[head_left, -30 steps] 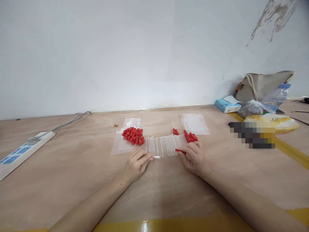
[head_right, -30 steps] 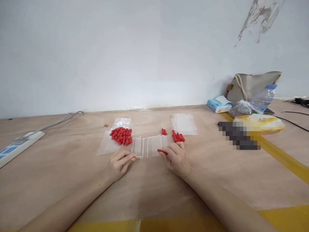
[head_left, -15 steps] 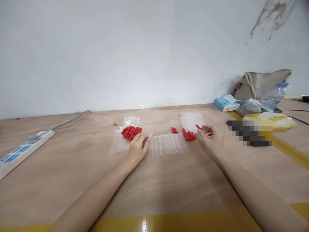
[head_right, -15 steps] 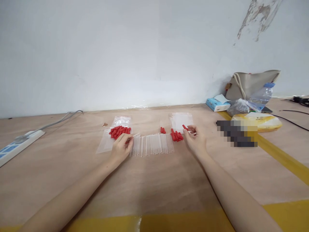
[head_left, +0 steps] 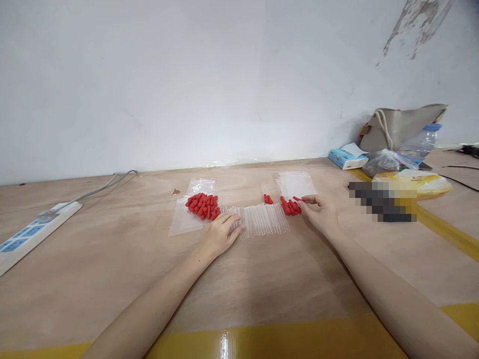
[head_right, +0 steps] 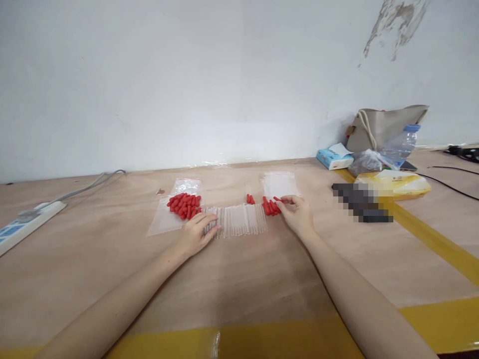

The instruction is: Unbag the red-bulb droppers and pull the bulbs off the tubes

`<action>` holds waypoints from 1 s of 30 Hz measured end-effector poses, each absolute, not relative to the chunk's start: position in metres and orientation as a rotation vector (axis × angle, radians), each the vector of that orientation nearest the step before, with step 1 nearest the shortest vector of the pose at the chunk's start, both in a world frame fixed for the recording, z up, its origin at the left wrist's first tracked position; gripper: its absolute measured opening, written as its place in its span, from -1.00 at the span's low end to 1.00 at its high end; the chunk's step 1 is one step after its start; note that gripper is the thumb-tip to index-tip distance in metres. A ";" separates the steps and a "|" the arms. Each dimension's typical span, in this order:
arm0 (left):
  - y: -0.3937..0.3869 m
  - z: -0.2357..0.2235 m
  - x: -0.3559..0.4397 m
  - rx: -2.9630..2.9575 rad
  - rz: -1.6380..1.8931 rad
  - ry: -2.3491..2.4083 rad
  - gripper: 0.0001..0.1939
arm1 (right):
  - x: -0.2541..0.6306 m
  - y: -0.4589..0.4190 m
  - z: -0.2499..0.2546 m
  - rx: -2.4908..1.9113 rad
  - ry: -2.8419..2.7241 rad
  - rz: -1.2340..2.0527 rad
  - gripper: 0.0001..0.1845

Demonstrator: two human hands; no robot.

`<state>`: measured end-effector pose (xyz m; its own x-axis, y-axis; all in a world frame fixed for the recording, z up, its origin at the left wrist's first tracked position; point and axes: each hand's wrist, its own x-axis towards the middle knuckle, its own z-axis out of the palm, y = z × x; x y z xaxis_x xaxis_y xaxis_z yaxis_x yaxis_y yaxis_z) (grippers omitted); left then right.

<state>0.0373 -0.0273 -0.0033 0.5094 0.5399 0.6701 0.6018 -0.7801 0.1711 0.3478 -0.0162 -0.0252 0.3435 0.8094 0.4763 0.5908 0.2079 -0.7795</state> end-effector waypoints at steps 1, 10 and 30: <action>-0.028 -0.003 0.037 -2.667 -1.128 -1.005 -0.84 | 0.348 -0.015 -0.026 -1.485 -1.325 0.275 -0.68; -0.029 -0.008 0.036 -2.731 -1.035 -1.008 -0.66 | 0.345 -0.017 -0.024 -1.566 -1.353 0.332 -0.59; -0.028 -0.002 0.032 -2.413 -1.251 -1.204 -0.78 | 0.272 0.016 0.034 -2.053 -1.932 -0.197 -0.73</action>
